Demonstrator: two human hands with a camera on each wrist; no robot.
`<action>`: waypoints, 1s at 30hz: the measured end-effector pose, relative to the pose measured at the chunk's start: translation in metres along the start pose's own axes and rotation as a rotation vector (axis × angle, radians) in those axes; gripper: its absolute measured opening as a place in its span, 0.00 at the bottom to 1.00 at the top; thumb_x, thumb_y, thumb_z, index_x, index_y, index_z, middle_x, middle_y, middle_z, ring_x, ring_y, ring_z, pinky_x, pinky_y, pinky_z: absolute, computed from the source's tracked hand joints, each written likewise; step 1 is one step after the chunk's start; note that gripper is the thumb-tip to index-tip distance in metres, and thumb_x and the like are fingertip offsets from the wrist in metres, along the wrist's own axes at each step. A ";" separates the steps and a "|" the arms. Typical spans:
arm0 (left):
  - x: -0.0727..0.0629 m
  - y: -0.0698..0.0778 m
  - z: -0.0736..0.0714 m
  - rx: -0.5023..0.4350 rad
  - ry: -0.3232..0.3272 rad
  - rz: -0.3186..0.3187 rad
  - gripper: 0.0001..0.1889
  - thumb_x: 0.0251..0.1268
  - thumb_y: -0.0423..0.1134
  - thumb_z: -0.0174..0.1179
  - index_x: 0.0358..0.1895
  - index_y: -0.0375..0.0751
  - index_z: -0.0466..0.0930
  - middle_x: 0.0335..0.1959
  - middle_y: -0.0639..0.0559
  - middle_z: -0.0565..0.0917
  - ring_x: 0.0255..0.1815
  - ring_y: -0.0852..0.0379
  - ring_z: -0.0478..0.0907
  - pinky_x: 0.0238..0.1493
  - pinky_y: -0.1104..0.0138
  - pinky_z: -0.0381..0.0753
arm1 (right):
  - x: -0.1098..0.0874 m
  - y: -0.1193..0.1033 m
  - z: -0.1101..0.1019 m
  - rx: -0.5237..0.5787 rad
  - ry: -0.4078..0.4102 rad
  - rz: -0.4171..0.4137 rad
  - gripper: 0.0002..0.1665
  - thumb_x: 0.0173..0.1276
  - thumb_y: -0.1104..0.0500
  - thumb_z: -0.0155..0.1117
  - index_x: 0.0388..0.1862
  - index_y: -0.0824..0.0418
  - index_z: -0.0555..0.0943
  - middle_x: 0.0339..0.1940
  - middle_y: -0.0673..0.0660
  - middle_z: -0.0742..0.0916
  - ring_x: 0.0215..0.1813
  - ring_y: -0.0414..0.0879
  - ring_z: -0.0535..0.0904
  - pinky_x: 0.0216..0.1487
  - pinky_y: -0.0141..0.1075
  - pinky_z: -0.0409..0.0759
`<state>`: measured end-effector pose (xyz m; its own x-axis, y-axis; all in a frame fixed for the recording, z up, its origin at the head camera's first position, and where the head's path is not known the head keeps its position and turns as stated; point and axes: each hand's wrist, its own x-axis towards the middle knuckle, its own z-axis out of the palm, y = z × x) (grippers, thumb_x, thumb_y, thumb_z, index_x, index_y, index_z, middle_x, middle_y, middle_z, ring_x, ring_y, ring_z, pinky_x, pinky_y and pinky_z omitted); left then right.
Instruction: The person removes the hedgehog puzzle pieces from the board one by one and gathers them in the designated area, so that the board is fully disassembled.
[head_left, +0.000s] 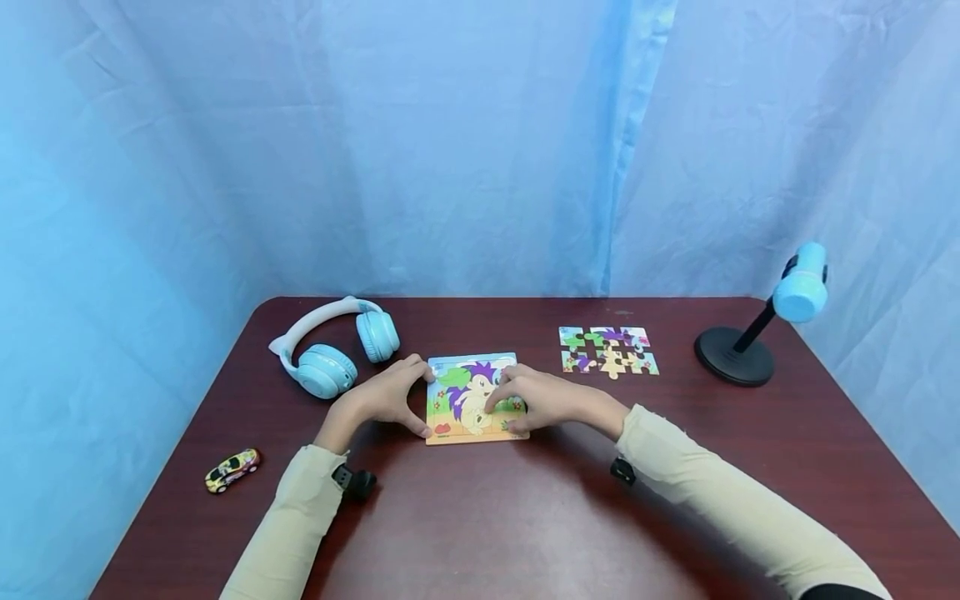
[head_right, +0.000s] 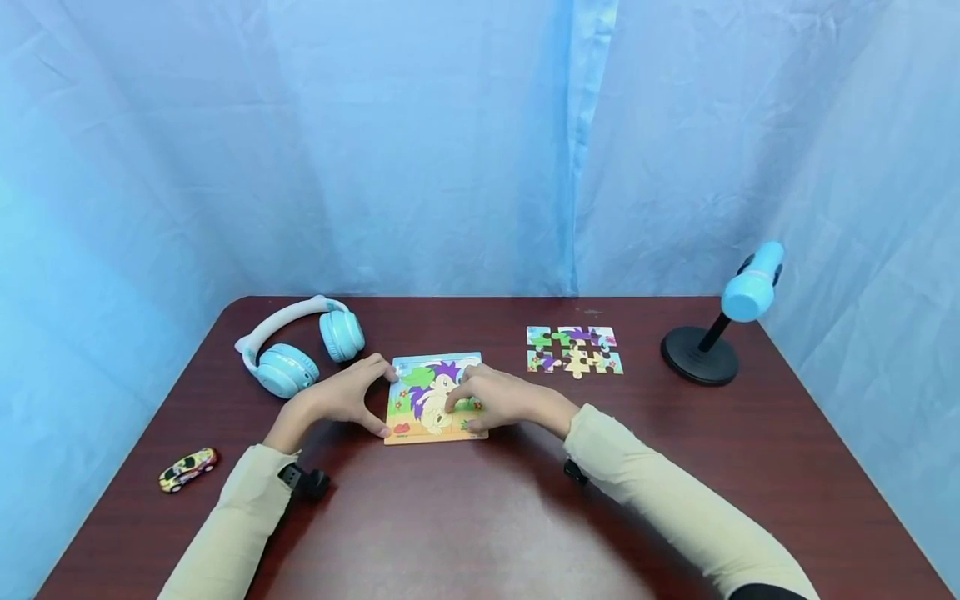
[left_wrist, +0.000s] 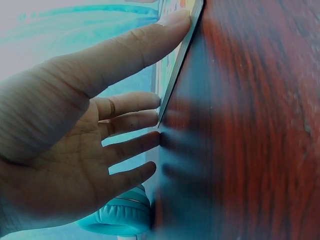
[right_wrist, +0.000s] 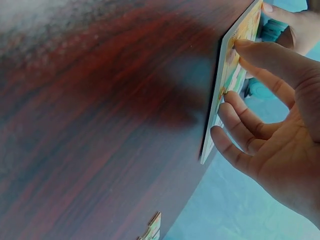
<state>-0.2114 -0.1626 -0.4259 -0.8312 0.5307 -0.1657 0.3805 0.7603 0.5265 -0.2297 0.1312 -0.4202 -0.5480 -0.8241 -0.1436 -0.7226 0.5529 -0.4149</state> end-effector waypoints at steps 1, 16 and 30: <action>0.001 0.000 0.000 -0.001 0.001 0.000 0.38 0.47 0.47 0.82 0.59 0.34 0.73 0.56 0.43 0.73 0.61 0.46 0.70 0.63 0.53 0.74 | 0.000 0.000 0.000 -0.002 -0.002 -0.001 0.20 0.64 0.57 0.74 0.56 0.49 0.87 0.47 0.54 0.80 0.48 0.45 0.68 0.46 0.37 0.72; 0.001 -0.001 0.000 0.001 0.002 0.012 0.39 0.48 0.48 0.82 0.60 0.33 0.73 0.55 0.43 0.73 0.61 0.46 0.70 0.63 0.53 0.75 | 0.004 -0.001 0.000 0.025 0.001 0.009 0.22 0.60 0.60 0.75 0.55 0.50 0.88 0.43 0.55 0.79 0.42 0.43 0.66 0.39 0.34 0.69; 0.001 -0.002 0.000 0.005 0.000 0.011 0.39 0.48 0.48 0.82 0.60 0.34 0.73 0.55 0.43 0.73 0.61 0.47 0.70 0.63 0.53 0.74 | 0.005 -0.005 -0.001 0.044 -0.005 0.021 0.22 0.59 0.62 0.74 0.54 0.51 0.88 0.45 0.56 0.78 0.41 0.43 0.68 0.38 0.33 0.71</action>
<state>-0.2127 -0.1639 -0.4273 -0.8271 0.5387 -0.1601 0.3914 0.7565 0.5239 -0.2290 0.1247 -0.4178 -0.5610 -0.8127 -0.1573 -0.6914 0.5645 -0.4510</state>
